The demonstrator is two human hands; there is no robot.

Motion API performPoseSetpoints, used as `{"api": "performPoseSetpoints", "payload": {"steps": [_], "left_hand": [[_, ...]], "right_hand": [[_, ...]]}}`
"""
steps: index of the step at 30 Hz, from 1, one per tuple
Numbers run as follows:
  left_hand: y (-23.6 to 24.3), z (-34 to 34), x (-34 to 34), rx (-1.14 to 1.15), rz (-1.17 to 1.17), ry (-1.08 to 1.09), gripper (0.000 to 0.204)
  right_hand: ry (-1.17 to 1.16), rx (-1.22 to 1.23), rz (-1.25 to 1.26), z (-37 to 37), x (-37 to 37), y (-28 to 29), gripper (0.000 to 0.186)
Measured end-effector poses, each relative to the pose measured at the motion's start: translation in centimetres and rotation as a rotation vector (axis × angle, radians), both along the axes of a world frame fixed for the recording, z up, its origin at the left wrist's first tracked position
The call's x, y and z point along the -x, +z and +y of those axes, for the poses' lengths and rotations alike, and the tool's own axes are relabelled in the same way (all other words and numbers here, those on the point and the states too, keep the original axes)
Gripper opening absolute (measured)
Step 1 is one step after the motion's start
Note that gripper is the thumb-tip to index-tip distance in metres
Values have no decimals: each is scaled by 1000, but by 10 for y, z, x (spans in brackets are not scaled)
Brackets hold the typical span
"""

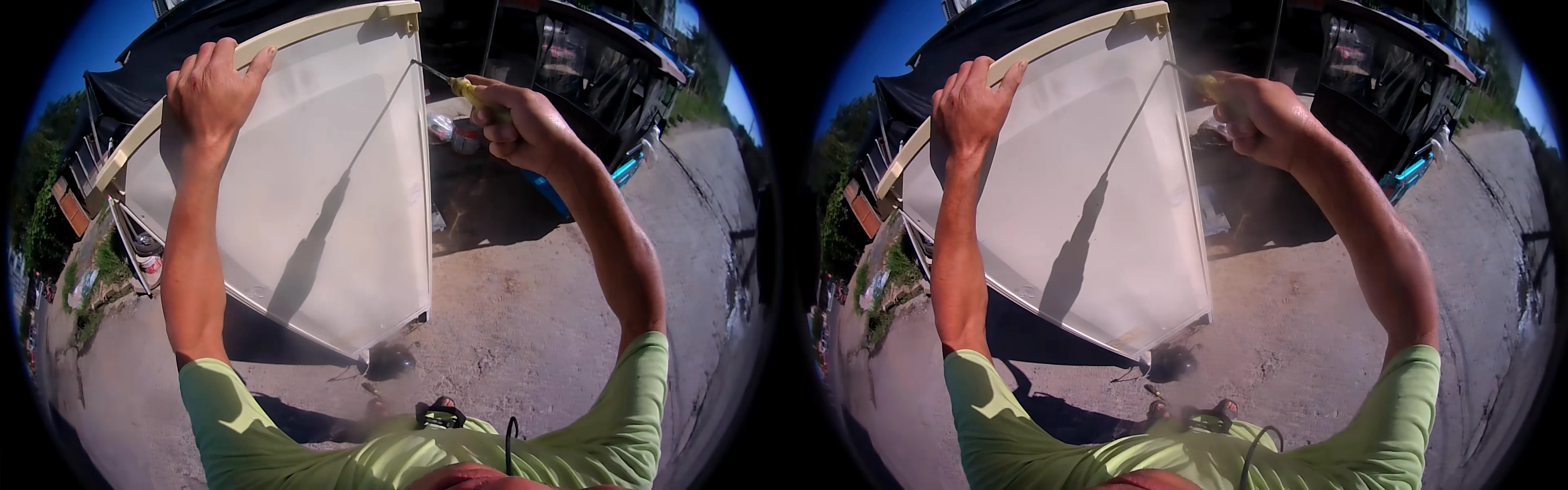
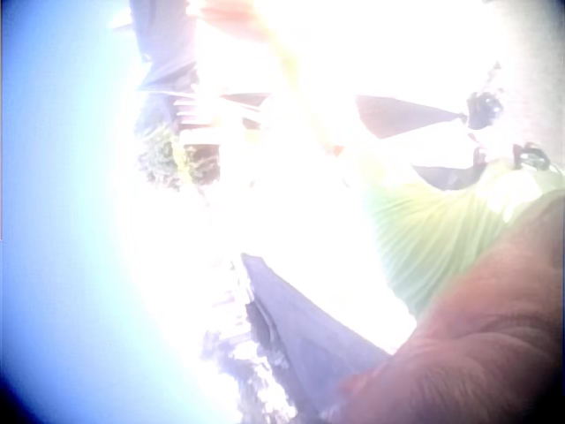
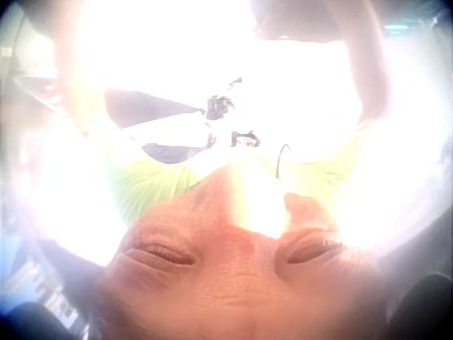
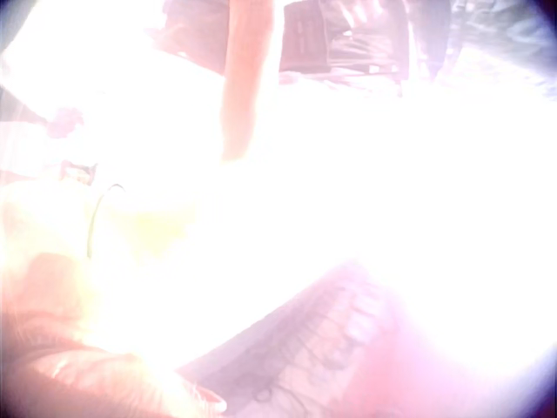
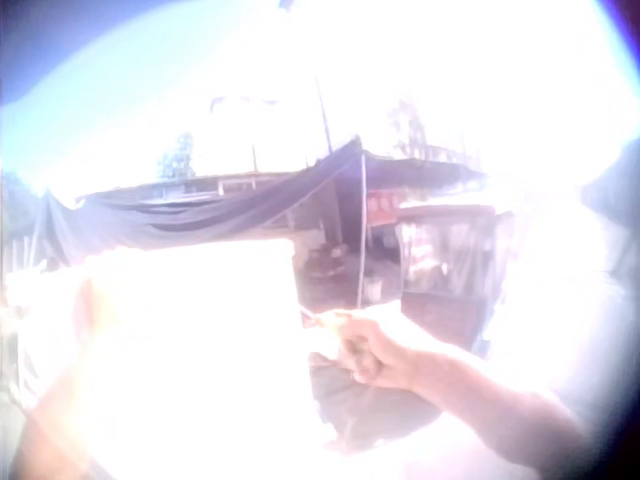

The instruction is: The person disassembles a refrigerator unit by removing external panels and a door using a screwdriver, and then works on the internal components near the compressor.

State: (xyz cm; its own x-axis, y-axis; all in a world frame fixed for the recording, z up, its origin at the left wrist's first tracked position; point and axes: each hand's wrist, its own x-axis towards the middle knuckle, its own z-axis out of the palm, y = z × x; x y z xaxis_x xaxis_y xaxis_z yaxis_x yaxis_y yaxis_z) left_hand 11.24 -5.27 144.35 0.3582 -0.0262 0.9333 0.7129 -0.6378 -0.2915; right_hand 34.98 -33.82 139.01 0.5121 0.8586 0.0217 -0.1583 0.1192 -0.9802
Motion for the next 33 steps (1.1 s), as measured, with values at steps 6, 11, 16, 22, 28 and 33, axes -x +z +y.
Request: {"api": "performPoseSetpoints", "payload": {"steps": [6, 11, 16, 22, 28, 33], "left_hand": [[-1, 4, 1, -15, 14, -21, 49], [-1, 4, 5, 8, 34, -32, 49], [1, 2, 6, -7, 44, -9, 49], [-2, 4, 4, -17, 45, 3, 47], [-1, 4, 3, -38, 27, 4, 45], [-2, 1, 3, -51, 9, -3, 44]], "right_hand": [[-113, 79, -83, 0, 1, 11, 42], [-270, 283, -1003, 1, -3, -3, 45], [-432, 549, -2145, 4, 3, -6, 50], [-334, 142, -870, 6, 3, 7, 37], [-107, 140, -228, -3, -6, 12, 36], [-447, 353, -2047, 2, 8, 0, 37]]}}
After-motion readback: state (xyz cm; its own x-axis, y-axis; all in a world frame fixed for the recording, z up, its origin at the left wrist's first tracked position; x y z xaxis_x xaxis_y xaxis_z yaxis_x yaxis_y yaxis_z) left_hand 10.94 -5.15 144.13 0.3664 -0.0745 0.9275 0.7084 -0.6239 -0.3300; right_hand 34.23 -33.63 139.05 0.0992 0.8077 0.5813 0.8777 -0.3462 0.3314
